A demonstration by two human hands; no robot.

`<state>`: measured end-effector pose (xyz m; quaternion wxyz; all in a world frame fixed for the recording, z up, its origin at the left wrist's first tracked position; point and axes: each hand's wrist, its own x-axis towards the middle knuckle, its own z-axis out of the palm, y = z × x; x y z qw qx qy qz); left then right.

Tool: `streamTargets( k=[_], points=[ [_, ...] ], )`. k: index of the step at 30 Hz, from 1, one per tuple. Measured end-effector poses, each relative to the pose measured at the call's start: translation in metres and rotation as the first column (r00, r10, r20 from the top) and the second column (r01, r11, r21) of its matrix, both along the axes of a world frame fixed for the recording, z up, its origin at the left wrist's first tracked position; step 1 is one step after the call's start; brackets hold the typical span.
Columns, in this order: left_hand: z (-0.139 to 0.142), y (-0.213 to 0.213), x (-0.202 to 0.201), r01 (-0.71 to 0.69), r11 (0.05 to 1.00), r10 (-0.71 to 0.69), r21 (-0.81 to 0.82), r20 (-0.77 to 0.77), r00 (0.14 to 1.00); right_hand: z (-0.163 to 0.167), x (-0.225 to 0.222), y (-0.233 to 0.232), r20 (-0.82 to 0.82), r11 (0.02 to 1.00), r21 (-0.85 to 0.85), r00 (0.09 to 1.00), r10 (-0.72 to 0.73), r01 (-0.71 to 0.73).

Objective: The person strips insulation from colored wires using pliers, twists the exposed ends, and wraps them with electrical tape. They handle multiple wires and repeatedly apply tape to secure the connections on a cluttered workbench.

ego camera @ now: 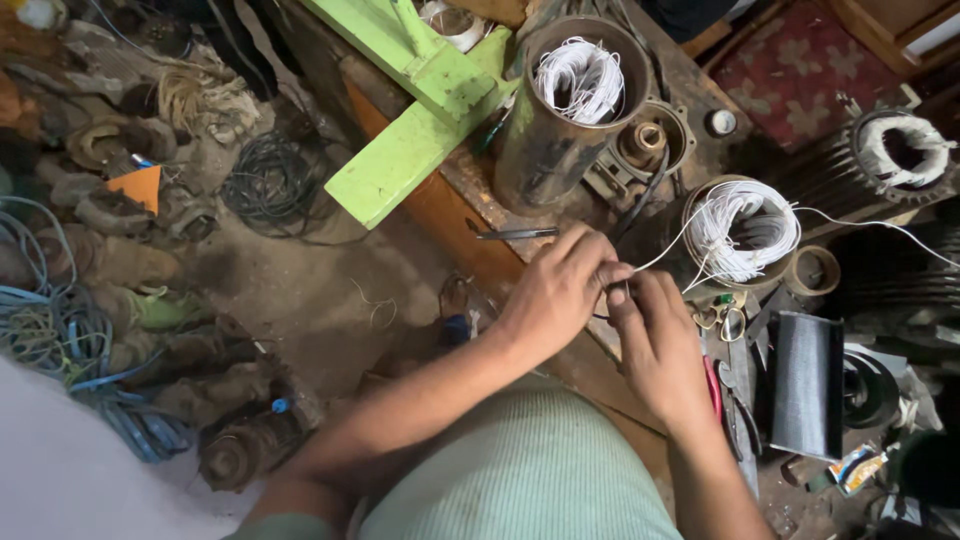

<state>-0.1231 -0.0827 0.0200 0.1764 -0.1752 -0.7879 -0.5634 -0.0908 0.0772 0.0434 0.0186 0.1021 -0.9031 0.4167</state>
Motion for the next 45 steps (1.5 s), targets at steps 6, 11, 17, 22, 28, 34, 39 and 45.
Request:
streamTargets(
  k=[6, 11, 17, 22, 28, 34, 39, 45],
  points=[
    [-0.013, 0.01, 0.011, 0.032, 0.998, -0.032, -0.06, 0.005, 0.999, 0.012, 0.004, 0.017, 0.059, 0.982, -0.121, 0.987, 0.152, -0.144],
    [-0.019, 0.009, -0.015, 0.169, 0.984, -0.126, -0.058, 0.45, 0.884, 0.034, 0.014, 0.037, -0.182, -0.187, -0.746, -0.075, 0.98, -0.639],
    [-0.002, -0.001, -0.001, 0.131, 0.988, -0.117, -0.085, 0.147, 0.982, 0.011, 0.025, 0.089, 0.21, 0.783, -0.041, 0.76, 0.615, -0.621],
    [0.01, 0.007, 0.004, 0.046, 0.982, -0.04, -0.182, 0.035, 0.999, -0.07, 0.009, 0.13, -0.028, 0.73, 0.675, 0.993, -0.116, 0.105],
    [0.012, 0.01, -0.007, 0.184, 0.953, -0.176, -0.242, 0.056, 0.983, -0.116, -0.003, 0.169, -0.369, 0.713, 0.595, 0.914, -0.169, 0.372],
    [0.003, -0.001, -0.067, 0.196, 0.89, -0.246, -0.411, -0.074, 0.966, -0.124, 0.03, 0.117, 0.437, 0.95, -0.268, 0.899, -0.027, 0.159],
    [-0.021, 0.014, -0.115, 0.292, 0.792, -0.524, -0.537, -0.35, 0.777, -0.123, 0.021, 0.034, 0.439, 0.848, -0.521, 0.883, 0.165, 0.101],
    [-0.038, 0.027, -0.171, 0.355, 0.694, -0.698, -0.627, -0.464, 0.545, -0.142, -0.002, -0.01, 0.303, 0.613, -0.781, 0.931, 0.203, 0.12]
  ],
)
